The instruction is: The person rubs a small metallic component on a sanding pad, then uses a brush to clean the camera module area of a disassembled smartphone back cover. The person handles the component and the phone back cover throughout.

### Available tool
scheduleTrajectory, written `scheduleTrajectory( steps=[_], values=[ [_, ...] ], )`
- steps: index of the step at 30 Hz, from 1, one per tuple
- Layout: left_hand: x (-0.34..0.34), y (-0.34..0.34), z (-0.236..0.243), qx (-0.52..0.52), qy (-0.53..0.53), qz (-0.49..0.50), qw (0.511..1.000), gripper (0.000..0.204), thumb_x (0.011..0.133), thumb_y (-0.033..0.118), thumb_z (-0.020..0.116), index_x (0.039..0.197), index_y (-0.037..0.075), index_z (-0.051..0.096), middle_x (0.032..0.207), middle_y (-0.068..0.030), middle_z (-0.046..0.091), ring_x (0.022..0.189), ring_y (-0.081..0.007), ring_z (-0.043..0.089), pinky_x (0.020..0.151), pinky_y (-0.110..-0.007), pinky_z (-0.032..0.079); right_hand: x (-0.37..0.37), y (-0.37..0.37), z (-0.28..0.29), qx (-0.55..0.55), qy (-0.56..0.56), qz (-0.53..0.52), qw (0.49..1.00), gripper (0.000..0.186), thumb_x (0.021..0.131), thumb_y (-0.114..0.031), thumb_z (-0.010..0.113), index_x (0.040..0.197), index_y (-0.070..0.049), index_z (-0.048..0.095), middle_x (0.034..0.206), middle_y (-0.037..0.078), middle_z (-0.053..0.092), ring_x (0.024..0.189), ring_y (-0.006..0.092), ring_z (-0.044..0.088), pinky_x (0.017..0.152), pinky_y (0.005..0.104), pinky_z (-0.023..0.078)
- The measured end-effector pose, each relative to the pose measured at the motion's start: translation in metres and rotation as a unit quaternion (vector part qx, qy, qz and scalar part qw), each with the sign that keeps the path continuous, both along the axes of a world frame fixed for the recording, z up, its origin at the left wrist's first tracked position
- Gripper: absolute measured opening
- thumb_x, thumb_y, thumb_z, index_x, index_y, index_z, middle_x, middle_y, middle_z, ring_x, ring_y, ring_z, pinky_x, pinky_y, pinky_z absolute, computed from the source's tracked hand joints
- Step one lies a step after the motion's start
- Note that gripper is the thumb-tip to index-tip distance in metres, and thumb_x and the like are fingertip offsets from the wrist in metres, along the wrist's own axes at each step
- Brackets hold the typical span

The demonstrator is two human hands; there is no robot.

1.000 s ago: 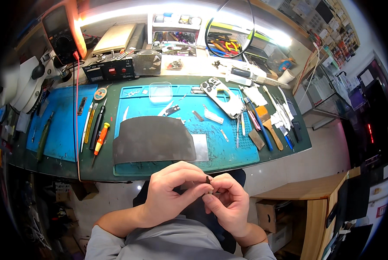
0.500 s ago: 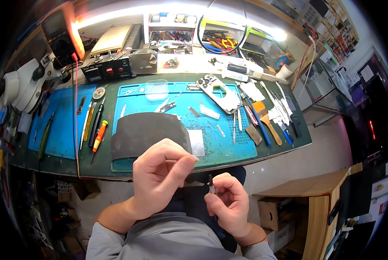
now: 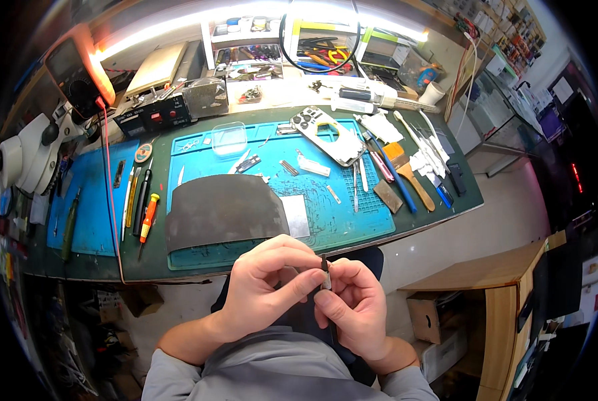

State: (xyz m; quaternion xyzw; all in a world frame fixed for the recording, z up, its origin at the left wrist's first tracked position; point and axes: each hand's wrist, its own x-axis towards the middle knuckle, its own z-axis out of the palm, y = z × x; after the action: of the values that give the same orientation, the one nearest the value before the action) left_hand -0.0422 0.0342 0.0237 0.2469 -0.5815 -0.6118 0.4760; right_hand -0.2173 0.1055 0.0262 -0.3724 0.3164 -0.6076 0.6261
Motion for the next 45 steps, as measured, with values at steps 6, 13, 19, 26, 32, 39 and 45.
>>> scheduleTrajectory(
  steps=[6, 13, 19, 26, 32, 39, 45],
  values=[
    [-0.001, 0.001, -0.001, 0.009, 0.007, 0.012, 1.0, 0.012, 0.099, 0.002, 0.081, 0.111, -0.003, 0.078, 0.108, -0.0086, 0.071, 0.085, -0.0081, 0.07, 0.065, -0.022, 0.056, 0.0, -0.002, -0.001, 0.006, -0.002, 0.006, 1.0, 0.032, 0.107, -0.002, 0.071, 0.136, 0.001, 0.058, 0.115, 0.017, 0.075, 0.09, 0.0104, 0.07, 0.062, 0.0221, 0.054],
    [0.0, -0.002, -0.006, 0.002, 0.007, 0.015, 1.0, 0.011, 0.099, 0.001, 0.081, 0.109, -0.002, 0.079, 0.108, -0.0078, 0.071, 0.081, -0.006, 0.068, 0.064, -0.021, 0.052, 0.001, -0.004, -0.002, 0.012, -0.008, 0.01, 1.0, 0.032, 0.107, -0.003, 0.071, 0.136, 0.002, 0.058, 0.116, 0.017, 0.075, 0.092, 0.0104, 0.07, 0.062, 0.022, 0.054],
    [0.0, -0.003, -0.007, -0.007, 0.001, 0.027, 1.0, 0.011, 0.098, 0.0, 0.081, 0.108, -0.002, 0.079, 0.107, -0.0079, 0.071, 0.08, -0.0072, 0.07, 0.064, -0.022, 0.054, 0.0, -0.007, -0.007, -0.003, -0.002, 0.008, 1.0, 0.031, 0.107, -0.004, 0.071, 0.135, 0.002, 0.058, 0.118, 0.016, 0.075, 0.093, 0.0099, 0.071, 0.063, 0.0216, 0.054],
    [0.0, -0.005, -0.008, -0.031, -0.017, 0.049, 0.998, 0.013, 0.096, 0.0, 0.083, 0.108, 0.0, 0.079, 0.105, -0.0084, 0.072, 0.078, -0.0097, 0.071, 0.063, -0.025, 0.056, 0.004, -0.012, -0.009, -0.026, -0.025, 0.009, 0.999, 0.031, 0.106, -0.001, 0.073, 0.134, 0.002, 0.06, 0.125, 0.012, 0.072, 0.102, 0.0134, 0.07, 0.087, 0.0282, 0.058],
    [0.015, -0.013, 0.002, -0.364, -0.222, 0.224, 0.876, 0.028, 0.085, 0.005, 0.09, 0.112, 0.004, 0.082, 0.102, -0.0073, 0.074, 0.082, -0.022, 0.07, 0.072, -0.034, 0.057, -0.008, -0.019, -0.006, 0.016, 0.078, 0.006, 0.997, 0.032, 0.105, -0.001, 0.074, 0.136, 0.0, 0.064, 0.115, 0.004, 0.069, 0.101, 0.0098, 0.066, 0.09, 0.0253, 0.053],
    [0.037, -0.022, -0.006, -0.415, -0.499, 0.189, 0.737, 0.056, 0.09, 0.037, 0.085, 0.134, 0.006, 0.074, 0.143, -0.0114, 0.069, 0.136, -0.0325, 0.063, 0.117, -0.053, 0.048, -0.042, -0.051, 0.008, -0.061, 0.444, -0.02, 0.894, 0.036, 0.1, 0.004, 0.076, 0.135, -0.003, 0.073, 0.113, 0.004, 0.063, 0.083, 0.0056, 0.061, 0.066, 0.0201, 0.051],
    [0.042, -0.026, -0.026, -0.401, -0.511, 0.138, 0.748, 0.064, 0.089, 0.049, 0.081, 0.136, 0.007, 0.074, 0.146, -0.0117, 0.069, 0.138, -0.033, 0.063, 0.117, -0.052, 0.048, -0.042, -0.079, 0.015, -0.28, 0.689, -0.017, 0.668, 0.048, 0.089, 0.003, 0.075, 0.135, -0.009, 0.076, 0.108, 0.007, 0.064, 0.086, 0.022, 0.066, 0.069, 0.0322, 0.057]
  ],
)
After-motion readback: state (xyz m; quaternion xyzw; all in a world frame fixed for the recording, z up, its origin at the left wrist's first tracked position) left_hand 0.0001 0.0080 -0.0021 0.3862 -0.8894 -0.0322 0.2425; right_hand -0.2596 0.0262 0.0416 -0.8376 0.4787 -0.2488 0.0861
